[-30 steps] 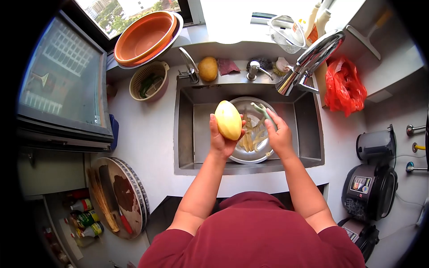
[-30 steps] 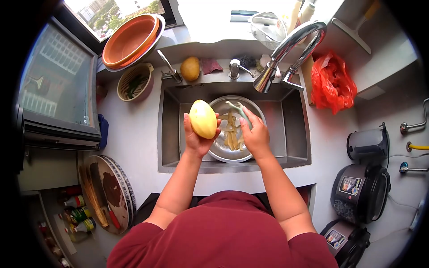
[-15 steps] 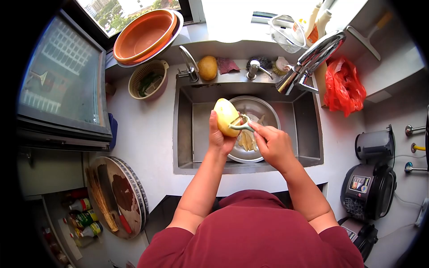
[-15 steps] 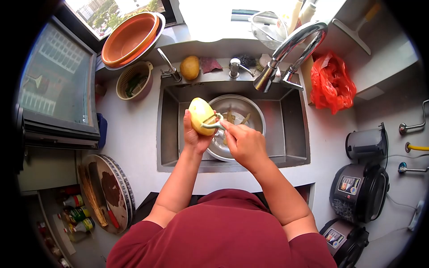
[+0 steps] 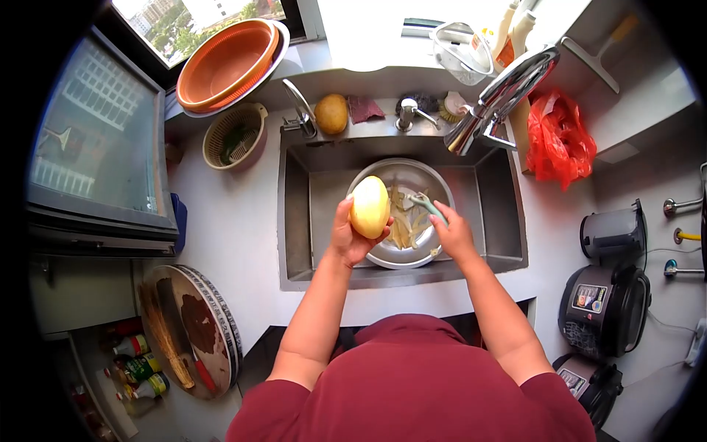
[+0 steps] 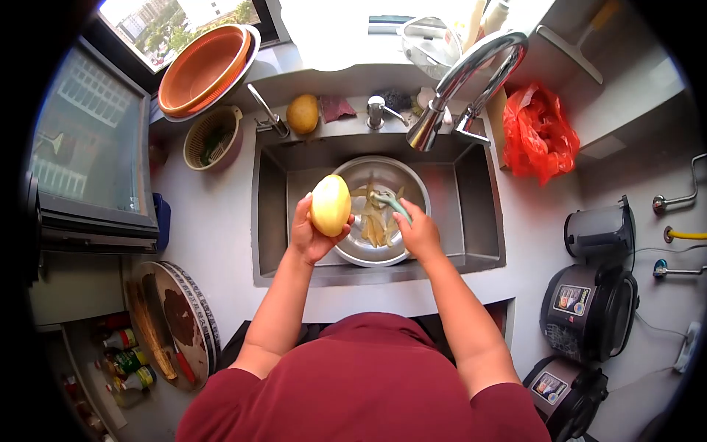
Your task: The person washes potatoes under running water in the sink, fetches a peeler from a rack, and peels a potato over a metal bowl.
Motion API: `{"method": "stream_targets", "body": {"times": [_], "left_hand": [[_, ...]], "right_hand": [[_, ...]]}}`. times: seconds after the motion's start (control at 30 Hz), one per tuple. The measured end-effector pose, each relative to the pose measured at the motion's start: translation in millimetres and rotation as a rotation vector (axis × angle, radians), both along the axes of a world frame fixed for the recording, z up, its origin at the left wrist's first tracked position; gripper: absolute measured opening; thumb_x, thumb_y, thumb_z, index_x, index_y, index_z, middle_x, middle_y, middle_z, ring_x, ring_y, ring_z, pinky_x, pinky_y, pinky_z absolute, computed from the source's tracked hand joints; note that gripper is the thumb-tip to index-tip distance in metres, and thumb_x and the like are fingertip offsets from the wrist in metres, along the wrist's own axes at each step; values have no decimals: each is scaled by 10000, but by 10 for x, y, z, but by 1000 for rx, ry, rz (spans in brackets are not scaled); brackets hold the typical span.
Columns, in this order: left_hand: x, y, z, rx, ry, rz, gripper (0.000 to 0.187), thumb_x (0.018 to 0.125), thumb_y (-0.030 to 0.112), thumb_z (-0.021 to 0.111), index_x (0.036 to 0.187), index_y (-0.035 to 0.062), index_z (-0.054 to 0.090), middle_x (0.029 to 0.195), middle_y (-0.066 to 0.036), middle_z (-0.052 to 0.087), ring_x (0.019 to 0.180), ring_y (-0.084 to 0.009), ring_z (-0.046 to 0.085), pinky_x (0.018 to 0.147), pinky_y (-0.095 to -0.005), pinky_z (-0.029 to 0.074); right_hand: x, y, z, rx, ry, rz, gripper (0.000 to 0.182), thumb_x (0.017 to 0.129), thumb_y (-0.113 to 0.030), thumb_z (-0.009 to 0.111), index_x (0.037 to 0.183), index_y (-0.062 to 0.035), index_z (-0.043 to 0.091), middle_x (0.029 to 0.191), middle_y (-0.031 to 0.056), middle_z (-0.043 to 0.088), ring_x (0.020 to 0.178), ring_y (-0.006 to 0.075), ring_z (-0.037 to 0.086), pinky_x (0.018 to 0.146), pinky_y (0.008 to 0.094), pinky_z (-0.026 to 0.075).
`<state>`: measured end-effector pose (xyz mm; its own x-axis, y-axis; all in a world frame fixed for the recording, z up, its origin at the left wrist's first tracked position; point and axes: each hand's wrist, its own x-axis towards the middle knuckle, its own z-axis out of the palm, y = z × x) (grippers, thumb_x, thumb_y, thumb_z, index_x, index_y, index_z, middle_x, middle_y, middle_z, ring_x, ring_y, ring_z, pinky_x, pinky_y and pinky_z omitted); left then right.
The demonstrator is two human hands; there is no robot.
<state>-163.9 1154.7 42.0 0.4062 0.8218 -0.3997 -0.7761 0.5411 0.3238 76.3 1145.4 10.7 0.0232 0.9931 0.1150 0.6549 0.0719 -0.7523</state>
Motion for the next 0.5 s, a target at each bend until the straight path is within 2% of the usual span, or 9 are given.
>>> {"method": "stream_targets", "body": {"times": [0.03,0.13,0.17,0.27,0.33,0.37,0.4,0.47,0.5], "left_hand": [[-39,-33,-21,6,14,-65,589,873,553,507,1208,70,530,1027,-129,625,871,-289,646,684,-363,550],[-124,-39,-44,67,55,-275,612,888,547,470,1269,70,500,1059,-155,624,849,-313,657,637,-356,554],[-147,-33,-39,104,69,-361,634,891,560,451,1294,72,483,1075,-168,621,842,-321,656,632,-353,555],[-173,35,145,167,161,-589,684,897,601,402,1327,72,454,1083,-192,622,773,-326,668,616,-358,557],[-175,74,252,184,254,-656,712,892,630,391,1323,66,457,1074,-196,625,751,-320,673,612,-356,560],[-186,86,292,262,262,-619,777,868,682,399,1334,61,428,1075,-192,623,749,-302,678,641,-358,577],[-182,84,374,366,192,-518,814,849,651,500,1382,56,340,1114,-189,602,753,-269,683,657,-331,589],[-148,112,436,559,121,-335,844,833,536,627,1424,69,247,1147,-180,579,754,-240,682,643,-299,591],[-89,85,471,541,275,-222,873,809,428,708,1437,77,214,1165,-167,559,724,-218,678,576,-260,576]], "right_hand": [[43,7,0,-153,141,30,407,836,-279,706,1149,-41,601,976,106,687,856,241,662,781,337,509],[-73,76,230,-324,624,55,422,778,-192,774,1131,-59,584,976,32,666,821,177,634,785,319,502],[-159,88,482,-442,797,64,451,756,-165,796,1133,-74,564,993,-3,634,746,100,570,644,264,483],[-264,106,671,-619,1039,161,493,758,-194,794,1167,-99,537,975,-26,616,606,2,440,454,158,294],[-247,98,564,-691,1244,158,513,788,-157,770,1221,-96,503,841,-32,572,527,16,394,426,176,269],[-267,59,566,-682,1329,132,527,793,-153,765,1238,-100,488,816,-39,556,505,19,385,421,178,267],[-287,29,574,-671,1413,108,541,798,-149,760,1255,-104,474,790,-47,541,482,22,376,415,180,266],[-342,-26,616,-618,1441,27,532,803,-144,756,1244,-116,460,756,-57,516,447,25,360,401,178,266],[-382,-57,637,-578,1439,7,521,802,-140,756,1233,-119,464,764,-57,519,448,26,364,401,177,272]]}}
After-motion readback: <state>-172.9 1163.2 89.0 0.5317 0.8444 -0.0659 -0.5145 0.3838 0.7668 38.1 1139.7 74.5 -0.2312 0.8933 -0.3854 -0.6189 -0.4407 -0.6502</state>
